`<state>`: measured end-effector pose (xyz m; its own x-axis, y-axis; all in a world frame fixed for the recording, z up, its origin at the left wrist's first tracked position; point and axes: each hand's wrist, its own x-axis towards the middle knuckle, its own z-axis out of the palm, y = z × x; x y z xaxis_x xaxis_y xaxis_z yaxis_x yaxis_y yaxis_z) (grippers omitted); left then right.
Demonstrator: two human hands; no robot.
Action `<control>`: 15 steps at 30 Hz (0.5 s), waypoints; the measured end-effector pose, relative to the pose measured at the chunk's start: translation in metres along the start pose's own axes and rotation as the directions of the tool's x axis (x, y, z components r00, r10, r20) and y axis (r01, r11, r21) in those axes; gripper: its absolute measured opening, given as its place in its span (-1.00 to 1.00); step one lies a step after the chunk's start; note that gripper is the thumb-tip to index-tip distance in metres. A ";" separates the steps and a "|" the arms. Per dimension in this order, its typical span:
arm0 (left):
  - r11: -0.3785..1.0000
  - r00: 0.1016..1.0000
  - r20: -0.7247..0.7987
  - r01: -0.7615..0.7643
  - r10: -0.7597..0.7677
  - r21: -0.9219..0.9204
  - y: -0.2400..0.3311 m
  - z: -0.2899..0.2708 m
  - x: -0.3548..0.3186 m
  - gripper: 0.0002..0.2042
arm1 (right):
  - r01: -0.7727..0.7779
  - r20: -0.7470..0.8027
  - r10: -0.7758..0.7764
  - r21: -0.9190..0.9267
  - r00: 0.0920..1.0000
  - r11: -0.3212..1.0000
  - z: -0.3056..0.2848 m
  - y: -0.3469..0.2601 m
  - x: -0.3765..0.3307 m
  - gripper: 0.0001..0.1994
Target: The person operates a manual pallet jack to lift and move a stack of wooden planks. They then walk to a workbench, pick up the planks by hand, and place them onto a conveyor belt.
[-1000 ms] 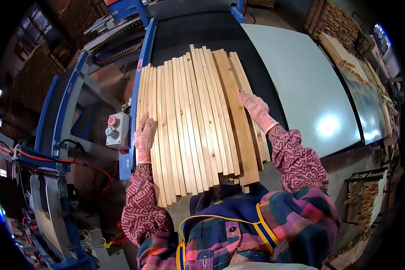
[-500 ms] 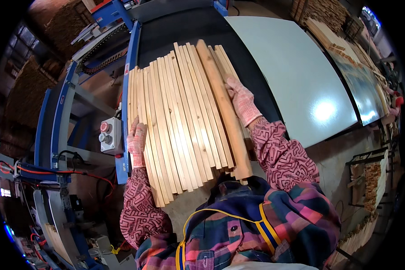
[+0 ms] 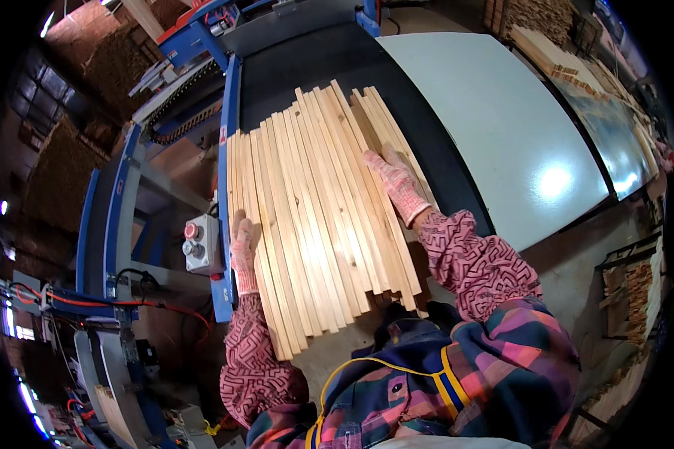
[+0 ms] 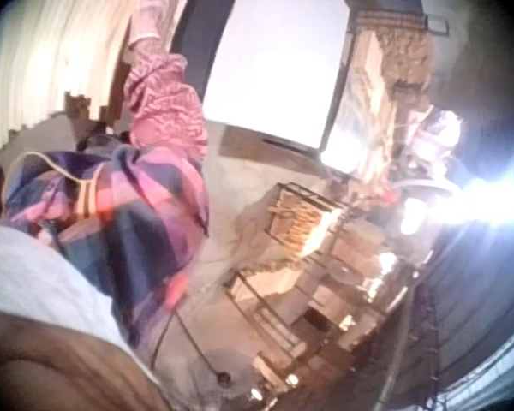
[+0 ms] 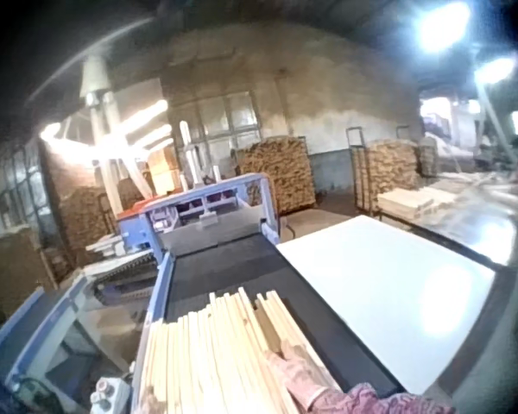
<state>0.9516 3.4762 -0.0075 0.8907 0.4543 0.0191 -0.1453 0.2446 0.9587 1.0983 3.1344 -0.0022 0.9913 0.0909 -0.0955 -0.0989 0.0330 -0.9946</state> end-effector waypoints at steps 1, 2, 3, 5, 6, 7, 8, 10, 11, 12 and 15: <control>0.993 0.997 0.029 0.075 -0.073 -0.092 0.018 0.044 -0.018 -0.38 | -0.131 0.048 0.128 0.059 0.991 0.990 -0.014 0.003 0.009 -0.10; 0.972 0.987 0.065 0.155 -0.146 -0.178 0.024 0.069 -0.027 -0.34 | -0.209 0.109 0.200 0.082 0.974 0.974 -0.029 0.008 0.016 -0.07; 0.963 0.963 0.203 0.213 -0.178 -0.164 0.015 0.043 -0.024 -0.51 | -0.287 0.206 0.264 0.093 0.942 0.953 -0.032 0.007 0.017 -0.04; 0.948 0.863 0.453 0.301 -0.223 -0.105 -0.009 -0.026 0.000 -0.73 | -0.321 0.417 0.276 0.042 0.866 0.946 -0.031 -0.001 0.026 0.01; 0.946 0.900 0.375 0.292 -0.223 -0.138 -0.012 -0.001 0.005 -0.79 | -0.291 0.433 0.218 0.110 0.875 0.950 -0.041 0.002 0.030 -0.03; 0.947 0.930 0.293 0.277 -0.222 -0.164 -0.012 0.025 0.008 -0.82 | -0.256 0.449 0.155 0.175 0.880 0.951 -0.050 0.008 0.029 -0.07; 0.950 0.923 0.339 0.255 -0.183 -0.179 -0.010 0.027 0.014 -0.75 | -0.229 0.490 0.089 0.235 0.867 0.945 -0.049 0.016 0.029 -0.11; 0.950 0.897 0.427 0.226 -0.117 -0.215 -0.012 0.026 0.022 -0.51 | -0.135 0.284 0.076 0.193 0.956 0.972 -0.045 0.069 0.062 -0.53; 0.946 0.890 0.448 0.214 -0.086 -0.242 -0.018 0.016 0.016 -0.38 | -0.050 0.346 -0.018 0.185 0.938 0.981 -0.046 0.058 0.054 -0.55; 0.943 0.884 0.465 0.199 -0.055 -0.268 -0.023 0.006 0.010 -0.25 | -0.137 0.404 -0.011 0.337 0.915 0.931 -0.043 0.049 0.045 -0.59; 0.944 0.893 0.446 0.192 -0.055 -0.268 -0.019 0.052 -0.007 -0.09 | -0.248 0.433 0.023 0.471 0.901 0.847 -0.065 -0.012 -0.002 -0.69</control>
<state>0.9707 3.4245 -0.0109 0.9958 0.0103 0.0908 -0.0816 0.5477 0.8327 1.1031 3.0689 0.0075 0.8531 0.5138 -0.0905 -0.3703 0.4743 -0.7987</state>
